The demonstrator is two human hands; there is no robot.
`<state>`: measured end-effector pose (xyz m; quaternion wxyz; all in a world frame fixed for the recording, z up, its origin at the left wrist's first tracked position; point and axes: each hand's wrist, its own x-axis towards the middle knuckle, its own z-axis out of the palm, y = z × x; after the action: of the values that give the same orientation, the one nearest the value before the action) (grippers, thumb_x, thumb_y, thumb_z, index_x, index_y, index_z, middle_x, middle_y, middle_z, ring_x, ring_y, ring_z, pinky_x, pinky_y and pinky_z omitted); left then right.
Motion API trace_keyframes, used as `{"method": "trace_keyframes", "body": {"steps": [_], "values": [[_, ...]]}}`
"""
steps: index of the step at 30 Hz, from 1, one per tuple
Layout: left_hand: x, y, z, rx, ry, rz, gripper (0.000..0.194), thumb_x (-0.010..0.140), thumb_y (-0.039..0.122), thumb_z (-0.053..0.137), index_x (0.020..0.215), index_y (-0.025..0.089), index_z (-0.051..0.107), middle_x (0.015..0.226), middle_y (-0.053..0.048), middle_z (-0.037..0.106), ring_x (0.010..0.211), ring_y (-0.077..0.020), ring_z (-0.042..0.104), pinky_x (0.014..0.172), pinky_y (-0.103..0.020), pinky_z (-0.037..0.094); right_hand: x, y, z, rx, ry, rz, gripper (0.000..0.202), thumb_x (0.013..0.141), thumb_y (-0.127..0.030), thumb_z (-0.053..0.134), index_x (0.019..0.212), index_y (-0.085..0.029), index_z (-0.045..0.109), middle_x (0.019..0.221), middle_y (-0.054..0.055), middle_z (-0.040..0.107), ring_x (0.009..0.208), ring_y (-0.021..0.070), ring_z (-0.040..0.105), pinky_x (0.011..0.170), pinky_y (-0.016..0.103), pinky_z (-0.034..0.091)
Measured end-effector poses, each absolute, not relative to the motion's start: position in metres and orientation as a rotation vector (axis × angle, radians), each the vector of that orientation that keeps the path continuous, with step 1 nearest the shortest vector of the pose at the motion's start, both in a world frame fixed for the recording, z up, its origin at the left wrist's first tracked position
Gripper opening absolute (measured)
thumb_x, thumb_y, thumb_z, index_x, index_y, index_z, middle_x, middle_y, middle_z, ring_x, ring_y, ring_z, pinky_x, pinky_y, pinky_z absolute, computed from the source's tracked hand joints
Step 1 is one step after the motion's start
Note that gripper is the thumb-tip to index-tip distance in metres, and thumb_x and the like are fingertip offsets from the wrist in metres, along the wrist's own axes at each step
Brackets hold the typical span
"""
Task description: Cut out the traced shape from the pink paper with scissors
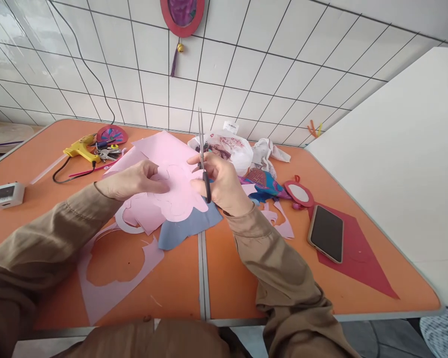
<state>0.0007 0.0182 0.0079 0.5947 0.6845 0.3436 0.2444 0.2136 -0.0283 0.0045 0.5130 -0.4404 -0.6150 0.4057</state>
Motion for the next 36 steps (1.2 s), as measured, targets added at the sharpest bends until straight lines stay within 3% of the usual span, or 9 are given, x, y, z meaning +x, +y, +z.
{"method": "trace_keyframes", "body": {"steps": [4,8,11,15,20,24,27,32,36], "values": [[0.002,0.02,0.004,1.457,0.807,0.676,0.038,0.062,0.022,0.081,0.042,0.018,0.049,0.047,0.004,0.043,0.047,-0.0068,0.037,0.044,-0.023,0.027,0.209,-0.027,0.001,-1.084,-1.347,0.95,0.03,0.06,-0.03,0.086,0.08,-0.025,0.064,0.055,-0.008,0.047,0.044,0.0086,0.035,0.04,0.025,0.03],[0.003,0.025,-0.007,1.37,0.769,0.643,0.023,0.062,0.034,0.087,0.065,0.015,0.074,0.065,-0.005,0.068,0.061,-0.0144,0.06,0.054,-0.025,0.048,0.21,-0.018,-0.007,-1.059,-1.198,0.888,0.026,0.061,-0.024,0.08,0.081,-0.024,0.065,0.058,-0.008,0.047,0.047,0.0084,0.037,0.042,0.024,0.028],[0.006,0.024,-0.014,1.304,0.775,0.642,0.034,0.058,0.035,0.091,0.082,0.014,0.08,0.081,-0.01,0.075,0.075,-0.0197,0.067,0.063,-0.029,0.056,0.208,-0.013,-0.011,-1.034,-1.096,0.876,0.025,0.061,-0.022,0.076,0.082,-0.022,0.064,0.066,-0.006,0.053,0.049,0.0086,0.042,0.043,0.025,0.031],[0.01,0.022,-0.017,1.157,0.776,0.779,0.035,0.055,0.032,0.093,0.083,0.015,0.08,0.085,-0.009,0.076,0.082,-0.0212,0.068,0.066,-0.029,0.056,0.203,-0.013,-0.013,-1.022,-1.074,0.939,0.025,0.061,-0.026,0.078,0.08,-0.022,0.063,0.064,-0.006,0.051,0.05,0.01,0.044,0.046,0.026,0.034],[0.008,0.025,-0.016,1.069,0.79,0.982,0.022,0.058,0.03,0.09,0.066,0.015,0.076,0.068,-0.003,0.07,0.064,-0.0138,0.06,0.058,-0.024,0.049,0.201,-0.017,-0.013,-0.996,-1.151,1.016,0.022,0.062,-0.02,0.074,0.081,-0.022,0.065,0.065,-0.006,0.054,0.059,0.0118,0.048,0.057,0.028,0.041],[0.004,0.03,-0.015,1.157,0.8,0.964,0.018,0.061,0.029,0.087,0.067,0.015,0.077,0.066,-0.004,0.07,0.062,-0.014,0.06,0.054,-0.023,0.045,0.206,-0.017,-0.011,-0.985,-1.147,0.982,0.023,0.063,-0.021,0.074,0.085,-0.02,0.067,0.069,-0.005,0.057,0.063,0.0123,0.051,0.06,0.028,0.042],[0.002,0.03,-0.013,1.257,0.785,0.854,0.017,0.062,0.029,0.085,0.066,0.014,0.077,0.064,-0.005,0.07,0.057,-0.0151,0.059,0.051,-0.025,0.044,0.21,-0.017,-0.008,-1.007,-1.189,0.994,0.025,0.063,-0.023,0.075,0.087,-0.021,0.067,0.066,-0.005,0.054,0.06,0.012,0.049,0.057,0.028,0.039],[0.002,0.027,-0.008,1.29,0.755,0.737,0.019,0.064,0.028,0.085,0.065,0.013,0.074,0.063,-0.004,0.068,0.056,-0.0129,0.058,0.05,-0.023,0.044,0.208,-0.018,-0.01,-1.061,-1.217,0.983,0.027,0.059,-0.02,0.075,0.083,-0.021,0.063,0.055,-0.01,0.041,0.05,0.0084,0.034,0.048,0.024,0.025],[0.003,0.029,-0.011,1.132,0.723,0.75,0.023,0.064,0.03,0.089,0.069,0.014,0.074,0.067,-0.003,0.069,0.06,-0.0121,0.061,0.051,-0.02,0.046,0.205,-0.014,-0.016,-1.024,-1.123,0.848,0.023,0.058,-0.017,0.068,0.081,-0.021,0.063,0.06,-0.008,0.043,0.054,0.0088,0.035,0.05,0.024,0.028]]}}
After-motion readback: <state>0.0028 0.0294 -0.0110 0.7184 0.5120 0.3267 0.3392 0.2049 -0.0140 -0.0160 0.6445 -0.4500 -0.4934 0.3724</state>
